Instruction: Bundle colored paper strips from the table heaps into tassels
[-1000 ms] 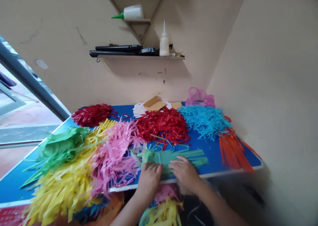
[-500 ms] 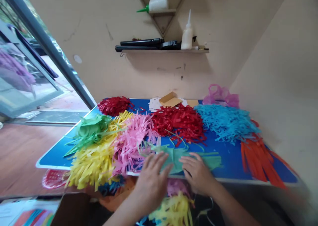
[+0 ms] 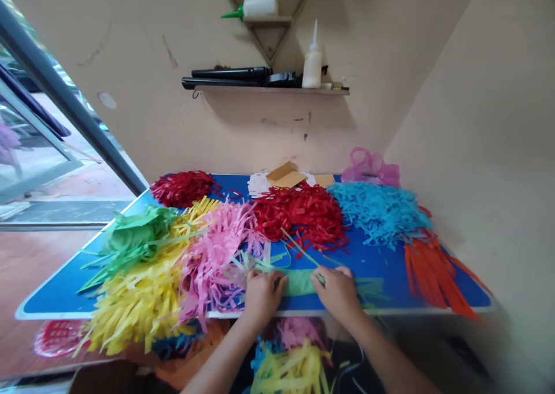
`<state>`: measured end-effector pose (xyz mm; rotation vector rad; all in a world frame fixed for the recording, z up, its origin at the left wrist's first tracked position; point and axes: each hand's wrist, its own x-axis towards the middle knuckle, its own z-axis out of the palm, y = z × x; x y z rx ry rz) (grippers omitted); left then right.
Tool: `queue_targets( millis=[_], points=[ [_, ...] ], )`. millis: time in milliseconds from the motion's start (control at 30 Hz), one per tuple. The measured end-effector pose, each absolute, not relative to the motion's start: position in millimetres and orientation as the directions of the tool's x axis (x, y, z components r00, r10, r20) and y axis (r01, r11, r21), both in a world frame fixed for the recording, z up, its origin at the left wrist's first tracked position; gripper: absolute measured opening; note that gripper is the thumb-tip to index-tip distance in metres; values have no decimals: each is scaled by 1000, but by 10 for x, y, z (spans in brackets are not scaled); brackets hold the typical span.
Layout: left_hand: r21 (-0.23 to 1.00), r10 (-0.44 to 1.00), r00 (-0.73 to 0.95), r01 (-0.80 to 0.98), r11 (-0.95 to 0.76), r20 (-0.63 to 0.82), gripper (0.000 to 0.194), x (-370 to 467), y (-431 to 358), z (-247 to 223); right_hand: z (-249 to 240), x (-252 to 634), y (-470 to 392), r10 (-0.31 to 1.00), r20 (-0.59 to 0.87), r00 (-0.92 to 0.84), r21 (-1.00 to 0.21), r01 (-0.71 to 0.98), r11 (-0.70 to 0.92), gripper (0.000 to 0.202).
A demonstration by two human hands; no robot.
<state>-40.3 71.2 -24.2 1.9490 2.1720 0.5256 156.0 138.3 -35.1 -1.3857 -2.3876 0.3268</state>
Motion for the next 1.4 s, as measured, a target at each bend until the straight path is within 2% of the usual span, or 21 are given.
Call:
queue_targets(
  millis=[167,600,633,700,767,833,933,1000,1067,1133,1200,1267,1400],
  points=[
    [273,983,-165,952,137,82,29,-320,842,-289,-390,1540,1405,877,209,-433,-284,831,478,13],
    [157,984,-170,974,162,42,27,-331,896,-282,-391,1557,1437,880,207,-428,-272,839,471,9],
    [150,986,-159,977,148,59,25,-324,899,-271,-367,1550,1426,880,235,-412,-258,847,465,5],
    [133,989,-97,988,82,111,22,-312,901,-239,-326,1533,1411,850,319,-420,-201,846,494,18],
    [110,988,31,993,-48,152,19,-314,898,-204,-310,1529,1417,761,360,-540,-130,779,614,18],
    [88,970,188,975,-203,152,18,-346,884,-178,-316,1559,1441,657,326,-680,-97,667,739,18],
    [70,927,351,930,-362,130,16,-439,823,-165,-314,1678,1473,621,276,-734,-190,592,784,18],
    [74,912,386,914,-399,140,16,-494,760,-165,-292,1773,1470,616,266,-741,-283,551,785,18],
    [97,915,368,917,-386,165,28,-515,704,-161,-270,1843,1460,593,271,-758,-333,504,797,29],
    [117,929,322,931,-345,180,33,-505,676,-151,-263,1873,1465,576,287,-765,-336,483,809,27],
    [115,943,287,944,-308,170,23,-484,679,-147,-265,1873,1492,580,293,-760,-329,490,808,19],
    [117,947,268,950,-291,175,16,-476,698,-162,-255,1863,1521,597,283,-751,-328,509,796,22],
    [119,927,252,949,-293,277,20,-506,735,-260,-203,1843,1525,579,247,-777,-293,509,809,30]
  ],
)
